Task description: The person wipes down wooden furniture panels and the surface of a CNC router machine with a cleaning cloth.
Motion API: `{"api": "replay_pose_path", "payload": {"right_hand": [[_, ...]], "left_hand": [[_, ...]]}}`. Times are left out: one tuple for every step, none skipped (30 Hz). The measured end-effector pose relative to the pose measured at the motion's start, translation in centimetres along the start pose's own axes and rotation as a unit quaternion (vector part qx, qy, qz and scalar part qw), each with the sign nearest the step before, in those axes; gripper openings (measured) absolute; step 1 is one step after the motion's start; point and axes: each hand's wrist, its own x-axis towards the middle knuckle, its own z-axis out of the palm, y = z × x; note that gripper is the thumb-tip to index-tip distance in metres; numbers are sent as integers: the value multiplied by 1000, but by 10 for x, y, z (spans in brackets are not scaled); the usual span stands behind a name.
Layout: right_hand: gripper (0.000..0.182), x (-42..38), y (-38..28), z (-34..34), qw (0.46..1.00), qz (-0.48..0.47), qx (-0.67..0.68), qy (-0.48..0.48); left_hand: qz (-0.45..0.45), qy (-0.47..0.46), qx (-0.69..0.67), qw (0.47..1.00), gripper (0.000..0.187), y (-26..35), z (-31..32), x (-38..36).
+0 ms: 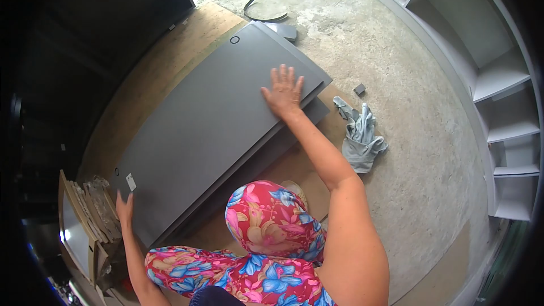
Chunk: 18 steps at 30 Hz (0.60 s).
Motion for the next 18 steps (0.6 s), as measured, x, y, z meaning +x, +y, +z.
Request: {"api": "replay_pose_path", "payload": {"right_hand": [[67,-1,-18,1,999,-28,23,-17],[66,-2,-35,0,996,-65,40,-38],[66,-3,-51,-1,992,-101,56,-57],[65,-4,-63,0,985,-135,71,-75],[65,-3,-72,1,983,-145,78,-84],[65,-1,-78,2,980,-154,83,-93],[64,0,-81,3,977,-164,89,-102],[65,6,-81,-1,977,-162,85,-112],[65,14,-78,-3,979,-143,88,-112],[64,24,-72,-5,982,-125,89,-110],[64,35,-66,-5,984,-105,90,-109],[63,47,-57,-6,989,-73,87,-100],[62,61,-48,-6,992,-41,84,-90],[61,73,-38,-6,993,-9,80,-81],[59,85,-26,-2,995,23,81,-52],[58,96,-13,5,995,54,81,-23],[56,106,-2,11,993,83,83,7],[53,111,7,8,991,92,96,6]], "left_hand": [[25,-33,15,999,65,50,-13,9],[63,-62,-13,996,63,101,-22,13],[123,-68,6,990,63,139,-23,16],[188,-69,37,979,65,166,-17,22],[243,-74,45,966,67,194,-9,22],[298,-78,51,950,69,223,2,19],[342,-86,53,934,71,251,14,13],[385,-94,56,916,73,275,27,4],[401,-110,56,908,75,297,44,-7],[417,-124,55,899,77,317,61,-19],[419,-135,55,896,80,334,76,-35],[420,-146,55,894,83,350,89,-49],[420,-147,63,893,85,362,101,-62],[419,-149,71,893,87,372,111,-74],[418,-151,80,892,89,377,119,-83],[413,-142,77,897,88,379,126,-88],[407,-132,75,901,88,381,133,-91],[401,-122,73,905,88,382,137,-92]]}}
